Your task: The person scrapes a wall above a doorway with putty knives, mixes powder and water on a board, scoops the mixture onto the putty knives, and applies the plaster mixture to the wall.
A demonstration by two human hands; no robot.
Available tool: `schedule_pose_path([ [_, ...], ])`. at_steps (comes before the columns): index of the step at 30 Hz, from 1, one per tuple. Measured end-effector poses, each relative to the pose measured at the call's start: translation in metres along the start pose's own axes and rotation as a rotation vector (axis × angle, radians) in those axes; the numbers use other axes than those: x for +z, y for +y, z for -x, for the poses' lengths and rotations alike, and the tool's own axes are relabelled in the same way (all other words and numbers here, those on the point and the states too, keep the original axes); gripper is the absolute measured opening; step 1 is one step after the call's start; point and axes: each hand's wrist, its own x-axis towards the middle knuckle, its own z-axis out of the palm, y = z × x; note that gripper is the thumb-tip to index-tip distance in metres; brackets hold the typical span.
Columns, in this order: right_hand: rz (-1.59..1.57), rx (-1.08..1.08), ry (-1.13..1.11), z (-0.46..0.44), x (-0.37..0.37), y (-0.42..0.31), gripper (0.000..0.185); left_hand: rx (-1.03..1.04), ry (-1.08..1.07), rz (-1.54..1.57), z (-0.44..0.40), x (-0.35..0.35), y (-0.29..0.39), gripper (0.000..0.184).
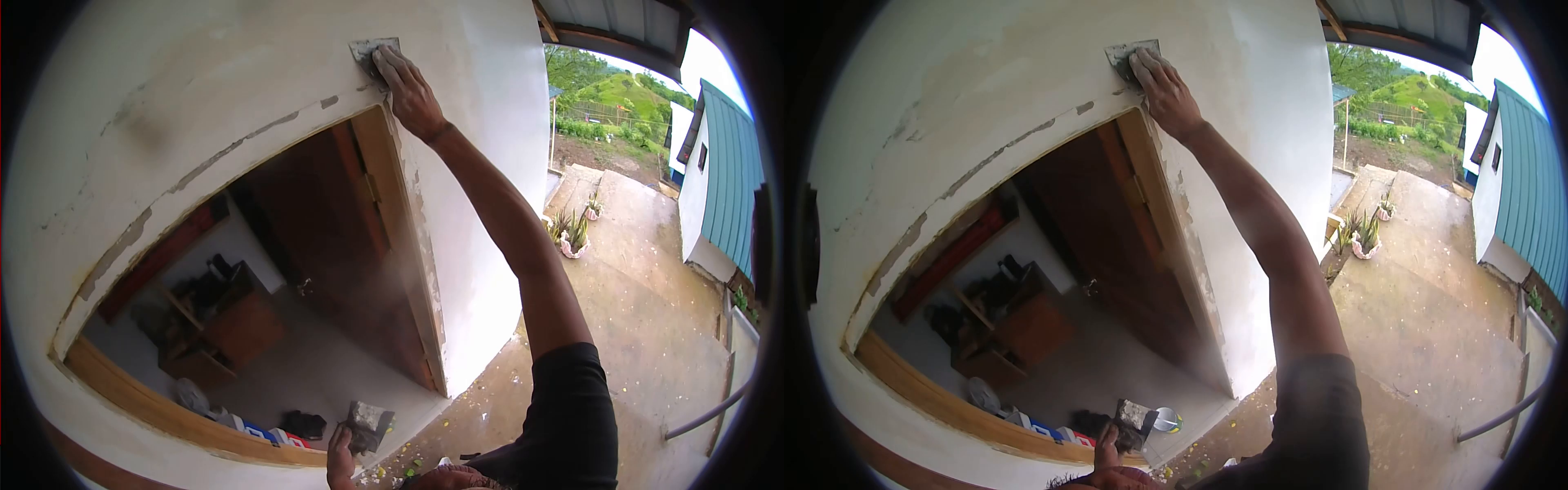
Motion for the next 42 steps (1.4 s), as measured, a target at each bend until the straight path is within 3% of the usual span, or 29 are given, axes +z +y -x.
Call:
schedule_pose_path([
  [2, -0.061, 0.028, -0.009, 0.017, -0.014, -0.021, 0.056, -0.070, -0.008, 0.060, 0.003, -0.005, 0.002, 0.049],
  [5, -0.137, 0.089, 0.081, -0.004, -0.036, -0.010, 0.047, -0.396, -0.085, 0.032, 0.022, -0.008, 0.028, 0.050],
  [7, -0.116, 0.305, 0.140, -0.047, -0.038, 0.014, 0.039, -0.626, -0.146, 0.002, 0.039, -0.007, 0.046, 0.051],
  [9, -0.138, 0.231, 0.133, -0.092, -0.034, 0.049, 0.043, -0.568, -0.162, 0.123, 0.028, -0.014, 0.030, 0.044],
  [11, -0.139, 0.160, 0.070, -0.130, -0.016, 0.084, 0.044, -0.214, -0.126, 0.411, -0.007, -0.031, -0.033, 0.031],
  [16, -0.072, 0.133, -0.083, -0.126, 0.008, 0.103, 0.047, -0.244, -0.065, 0.568, 0.013, -0.021, -0.020, 0.032],
  [20, -0.076, -0.021, -0.021, -0.034, -0.006, 0.059, 0.057, -0.256, 0.014, 0.595, 0.018, -0.027, -0.013, 0.032],
  [21, -0.085, 0.022, -0.073, -0.010, -0.014, 0.043, 0.062, -0.252, 0.035, 0.587, 0.015, -0.029, -0.013, 0.032],
  [24, -0.060, 0.021, -0.135, 0.020, -0.046, 0.015, 0.052, -0.232, 0.073, 0.570, 0.011, -0.031, -0.012, 0.032],
  [28, -0.071, 0.045, 0.035, -0.046, -0.052, 0.020, 0.051, -0.217, 0.075, 0.540, 0.008, -0.029, -0.011, 0.032],
  [30, -0.097, 0.072, -0.021, -0.096, -0.042, 0.028, 0.057, -0.219, 0.057, 0.528, 0.006, -0.024, -0.013, 0.032],
  [33, -0.028, 0.058, -0.019, -0.142, -0.007, 0.055, 0.049, -0.215, 0.041, 0.504, 0.005, -0.017, -0.017, 0.033],
  [36, 0.101, -0.112, -0.012, -0.110, 0.016, 0.065, 0.048, -0.217, 0.034, 0.487, 0.007, -0.015, -0.021, 0.033],
  [37, -0.067, -0.143, 0.030, -0.094, -0.004, 0.036, 0.060, -0.218, 0.035, 0.486, 0.008, -0.016, -0.022, 0.033],
  [42, -0.096, -0.075, -0.192, 0.013, -0.052, -0.023, 0.065, -0.196, 0.069, 0.473, 0.011, -0.025, -0.023, 0.034],
])
